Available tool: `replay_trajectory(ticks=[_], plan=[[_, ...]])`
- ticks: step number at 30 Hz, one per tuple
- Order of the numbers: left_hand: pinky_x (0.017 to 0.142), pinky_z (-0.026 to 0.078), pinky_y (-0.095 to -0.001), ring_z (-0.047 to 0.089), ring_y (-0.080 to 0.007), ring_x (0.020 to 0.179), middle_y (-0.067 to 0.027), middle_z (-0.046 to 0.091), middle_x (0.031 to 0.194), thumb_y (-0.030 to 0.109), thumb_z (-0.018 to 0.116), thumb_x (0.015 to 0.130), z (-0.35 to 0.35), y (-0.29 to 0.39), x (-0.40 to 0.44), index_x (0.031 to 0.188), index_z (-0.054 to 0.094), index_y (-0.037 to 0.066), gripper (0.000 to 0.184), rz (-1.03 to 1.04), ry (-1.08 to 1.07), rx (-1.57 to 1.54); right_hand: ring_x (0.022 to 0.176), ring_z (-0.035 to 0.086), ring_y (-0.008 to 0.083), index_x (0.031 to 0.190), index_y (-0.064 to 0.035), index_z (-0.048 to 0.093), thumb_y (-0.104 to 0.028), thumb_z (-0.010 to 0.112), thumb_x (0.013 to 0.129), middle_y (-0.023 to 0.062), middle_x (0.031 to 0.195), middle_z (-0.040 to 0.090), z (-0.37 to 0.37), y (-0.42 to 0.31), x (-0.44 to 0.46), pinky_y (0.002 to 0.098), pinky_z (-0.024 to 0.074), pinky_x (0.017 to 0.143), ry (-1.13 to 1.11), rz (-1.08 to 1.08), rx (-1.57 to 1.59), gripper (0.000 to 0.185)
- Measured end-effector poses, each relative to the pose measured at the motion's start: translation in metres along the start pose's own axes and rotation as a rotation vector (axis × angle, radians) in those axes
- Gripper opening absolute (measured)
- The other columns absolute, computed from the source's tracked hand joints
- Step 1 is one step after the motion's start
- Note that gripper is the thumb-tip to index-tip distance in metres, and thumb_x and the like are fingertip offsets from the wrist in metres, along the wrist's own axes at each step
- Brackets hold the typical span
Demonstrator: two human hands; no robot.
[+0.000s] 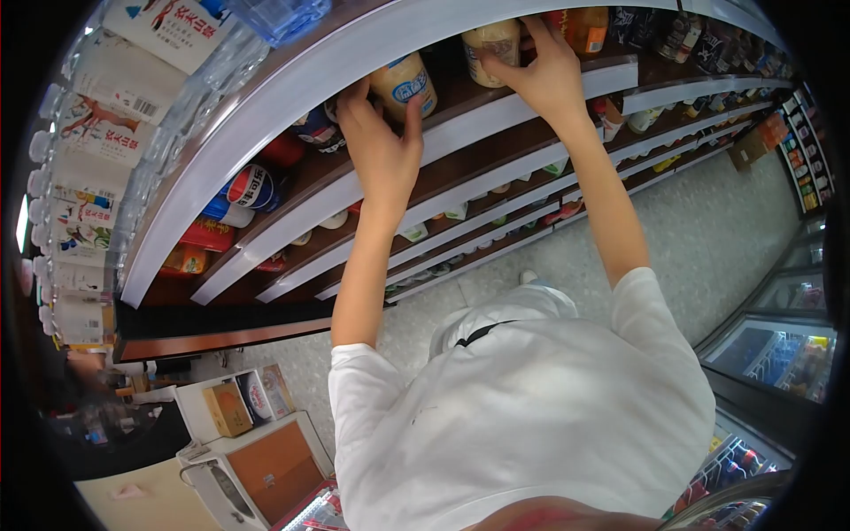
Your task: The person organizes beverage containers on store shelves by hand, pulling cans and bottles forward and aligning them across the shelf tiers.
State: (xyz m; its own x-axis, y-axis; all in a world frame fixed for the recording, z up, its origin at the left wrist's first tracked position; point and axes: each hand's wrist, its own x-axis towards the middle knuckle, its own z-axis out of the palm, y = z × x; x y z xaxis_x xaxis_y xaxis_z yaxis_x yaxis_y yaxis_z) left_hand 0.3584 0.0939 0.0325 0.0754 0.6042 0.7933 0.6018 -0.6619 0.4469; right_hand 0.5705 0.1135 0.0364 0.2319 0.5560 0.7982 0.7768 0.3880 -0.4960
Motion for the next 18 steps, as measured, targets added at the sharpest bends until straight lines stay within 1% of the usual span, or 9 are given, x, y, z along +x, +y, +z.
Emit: replay_trajectory(ticks=[2,3,5,6,9,13,15,16,18], plan=[[0.08,0.052,-0.0414,0.047,-0.0423,0.11,-0.0277,0.045,0.12,0.017,0.071,0.081,0.016,-0.006,0.009,0.125,0.034,-0.009,0.063,0.116,-0.01,0.013,0.086,0.062,0.0335,0.115,-0.0074,0.06,-0.046,0.076,0.062,0.0173,0.099,0.061,-0.004,0.006,-0.001,0.0419,0.0516,0.074,0.003,-0.003,0.032,0.068],[0.08,0.052,-0.0414,0.047,-0.0423,0.11,-0.0277,0.045,0.12,0.017,0.071,0.081,0.023,-0.007,0.014,0.125,0.034,-0.009,0.063,0.113,-0.007,0.009,0.085,0.062,0.0329,0.116,-0.0077,0.059,-0.045,0.076,0.062,0.0167,0.097,0.061,-0.002,0.008,-0.001,0.0415,0.0516,0.073,-0.015,0.004,0.045,0.068],[0.078,0.05,-0.0444,0.052,-0.0462,0.101,-0.0306,0.047,0.114,0.019,0.071,0.08,0.032,-0.004,0.024,0.123,0.034,-0.012,0.064,0.073,-0.074,0.058,0.084,0.062,0.0322,0.117,-0.0081,0.059,-0.045,0.076,0.062,0.0161,0.096,0.061,0.0,0.009,-0.001,0.0412,0.0516,0.072,-0.037,0.006,0.058,0.068],[0.079,0.058,-0.0387,0.057,-0.0388,0.104,-0.0277,0.048,0.116,0.013,0.073,0.08,0.034,-0.001,0.029,0.125,0.034,-0.01,0.064,0.061,-0.096,0.082,0.084,0.062,0.0322,0.117,-0.0082,0.059,-0.045,0.076,0.063,0.0155,0.095,0.06,0.001,0.009,-0.001,0.0412,0.0517,0.072,-0.013,-0.006,0.07,0.068],[0.077,0.058,-0.0386,0.058,-0.0398,0.1,-0.0283,0.053,0.108,0.016,0.073,0.079,0.039,-0.002,0.04,0.122,0.038,-0.01,0.061,0.144,-0.154,0.156,0.082,0.062,0.0317,0.117,-0.0078,0.059,-0.044,0.076,0.063,0.0139,0.093,0.059,0.002,0.009,-0.002,0.0412,0.0519,0.07,0.016,-0.033,0.075,0.068],[0.076,0.056,-0.0398,0.06,-0.0399,0.096,-0.0279,0.055,0.107,0.019,0.074,0.078,0.04,0.0,0.052,0.12,0.042,-0.009,0.06,0.232,-0.178,0.16,0.083,0.062,0.0311,0.116,-0.008,0.058,-0.045,0.076,0.063,0.0131,0.093,0.059,0.002,0.007,-0.003,0.0413,0.0523,0.069,0.026,-0.046,0.055,0.067],[0.075,0.054,-0.039,0.062,-0.0365,0.094,-0.0249,0.055,0.113,0.021,0.074,0.079,0.037,0.01,0.058,0.122,0.045,-0.005,0.059,0.315,-0.165,0.431,0.083,0.062,0.0309,0.115,-0.0082,0.058,-0.045,0.076,0.063,0.0129,0.093,0.059,0.002,0.008,-0.003,0.0412,0.0524,0.069,0.043,-0.061,0.049,0.067],[0.075,0.054,-0.039,0.062,-0.0365,0.094,-0.0249,0.055,0.113,0.021,0.074,0.079,0.036,0.006,0.064,0.122,0.045,-0.005,0.059,0.316,-0.166,0.432,0.083,0.062,0.0306,0.114,-0.0083,0.058,-0.045,0.076,0.063,0.0124,0.093,0.059,0.002,0.009,-0.003,0.0411,0.0525,0.069,0.051,-0.078,0.053,0.066],[0.075,0.052,-0.0369,0.065,-0.0305,0.089,-0.0172,0.062,0.11,0.024,0.074,0.079,0.034,-0.009,0.083,0.119,0.054,0.0,0.051,0.37,-0.297,0.303,0.084,0.062,0.0302,0.114,-0.0085,0.058,-0.045,0.076,0.063,0.0119,0.092,0.058,0.002,0.011,-0.004,0.0409,0.0525,0.069,0.061,-0.093,0.055,0.065]])
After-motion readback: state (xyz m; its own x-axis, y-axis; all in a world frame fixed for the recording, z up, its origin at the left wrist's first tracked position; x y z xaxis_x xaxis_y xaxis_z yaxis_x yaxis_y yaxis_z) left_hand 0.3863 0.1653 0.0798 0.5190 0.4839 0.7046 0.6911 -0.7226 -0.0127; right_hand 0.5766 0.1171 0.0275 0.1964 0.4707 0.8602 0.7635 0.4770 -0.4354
